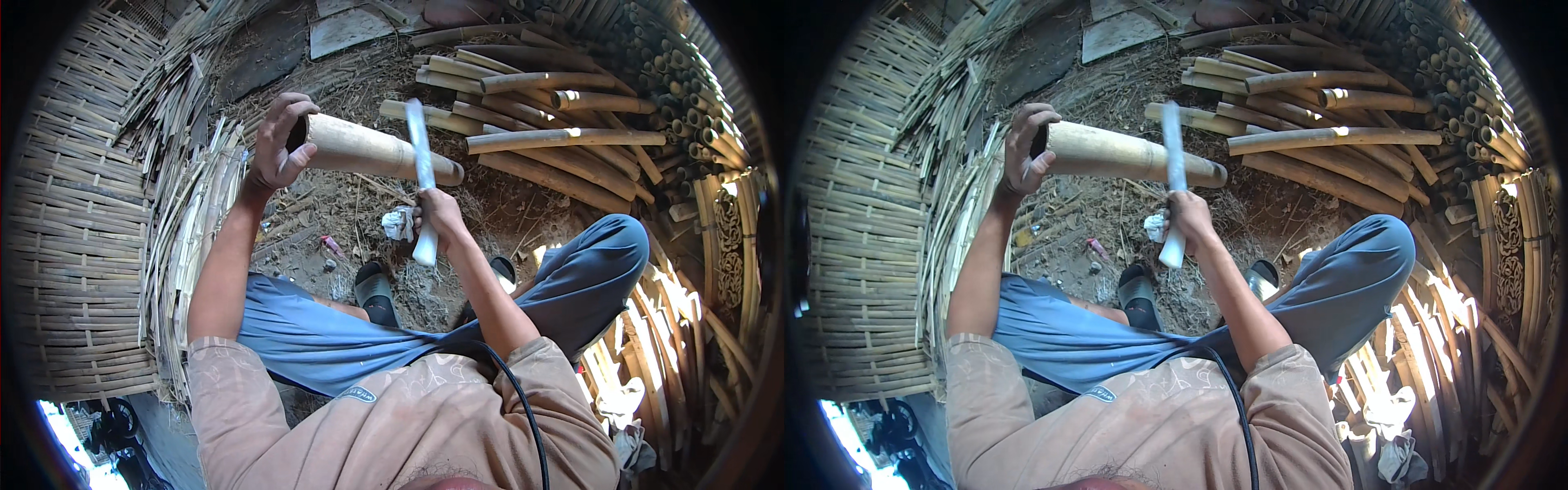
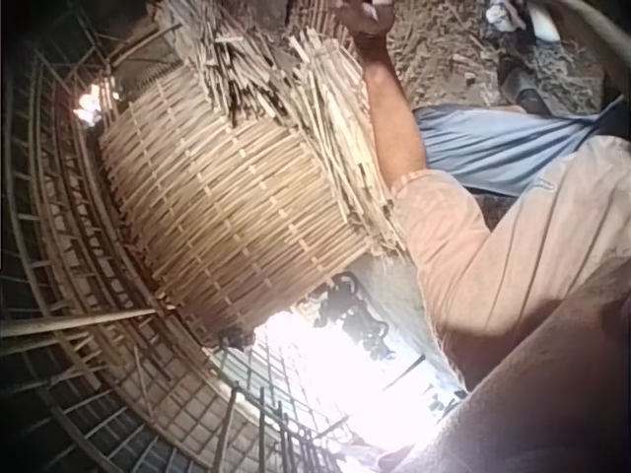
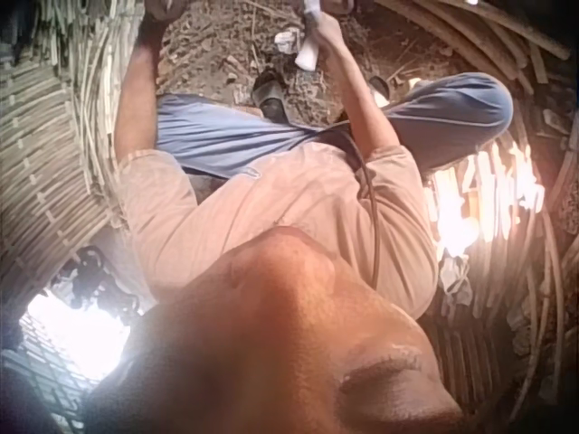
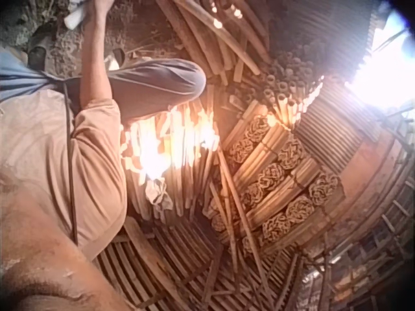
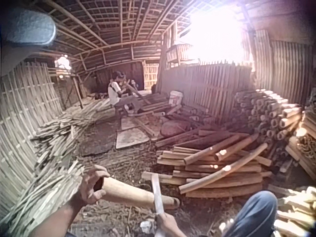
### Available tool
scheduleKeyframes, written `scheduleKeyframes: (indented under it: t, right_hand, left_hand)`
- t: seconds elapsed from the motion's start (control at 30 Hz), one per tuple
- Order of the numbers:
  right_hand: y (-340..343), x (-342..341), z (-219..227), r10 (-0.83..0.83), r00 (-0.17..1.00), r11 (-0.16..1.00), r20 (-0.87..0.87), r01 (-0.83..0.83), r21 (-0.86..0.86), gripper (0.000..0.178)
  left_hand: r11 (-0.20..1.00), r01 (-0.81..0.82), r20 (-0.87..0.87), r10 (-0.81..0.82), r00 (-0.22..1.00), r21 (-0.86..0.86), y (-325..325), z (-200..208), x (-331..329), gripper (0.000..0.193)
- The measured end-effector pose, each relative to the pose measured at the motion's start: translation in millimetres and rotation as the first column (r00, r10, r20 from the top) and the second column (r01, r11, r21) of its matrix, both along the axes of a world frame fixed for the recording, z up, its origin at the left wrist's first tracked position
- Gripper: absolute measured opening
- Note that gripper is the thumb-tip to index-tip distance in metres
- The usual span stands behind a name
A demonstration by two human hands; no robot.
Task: Using a large knife to shave and smooth the outer surface of a bamboo stalk.
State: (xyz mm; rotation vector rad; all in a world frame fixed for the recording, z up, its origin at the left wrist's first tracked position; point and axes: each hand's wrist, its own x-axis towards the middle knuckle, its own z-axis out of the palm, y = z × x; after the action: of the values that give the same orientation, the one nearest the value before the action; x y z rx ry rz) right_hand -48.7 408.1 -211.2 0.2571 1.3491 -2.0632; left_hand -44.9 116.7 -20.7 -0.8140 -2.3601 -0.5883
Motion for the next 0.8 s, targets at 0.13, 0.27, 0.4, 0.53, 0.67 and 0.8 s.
scheduleKeyframes:
  t: [0.13, 0.27, 0.4, 0.53, 0.67, 0.8]
  right_hand:
    - [-8, 7, 14, -0.062, 0.974, 0.994, 0.218, 0.080, -0.076, 0.022]
    - [0, 10, 42, 0.135, 0.988, 0.990, -0.081, -0.132, 0.044, 0.022]
    - [7, -2, 1, 0.017, 0.985, 0.998, 0.171, -0.006, -0.066, 0.019]
    - [-5, 10, 5, -0.090, 0.953, 0.989, 0.288, 0.121, -0.091, 0.018]
    - [-1, 13, 67, 0.250, 0.938, 0.962, -0.240, -0.268, -0.045, 0.026]
    - [-3, 8, 22, 0.049, 0.999, 0.999, -0.013, -0.049, 0.020, 0.022]
  left_hand:
    - [1.000, 0.013, -0.002, -0.013, 1.000, 0.001, -2, 0, 2, 0.056]
    - [1.000, -0.003, -0.011, 0.002, 1.000, -0.018, 0, 10, 8, 0.057]
    - [0.999, 0.030, 0.015, -0.029, 0.999, -0.014, -3, -1, 4, 0.058]
    - [0.999, 0.024, -0.009, -0.024, 1.000, -0.028, 1, 1, -1, 0.059]
    - [0.999, 0.035, -0.018, -0.035, 0.999, -0.023, -2, 6, 4, 0.058]
    - [1.000, 0.018, -0.011, -0.018, 1.000, 0.000, -4, -3, 2, 0.057]
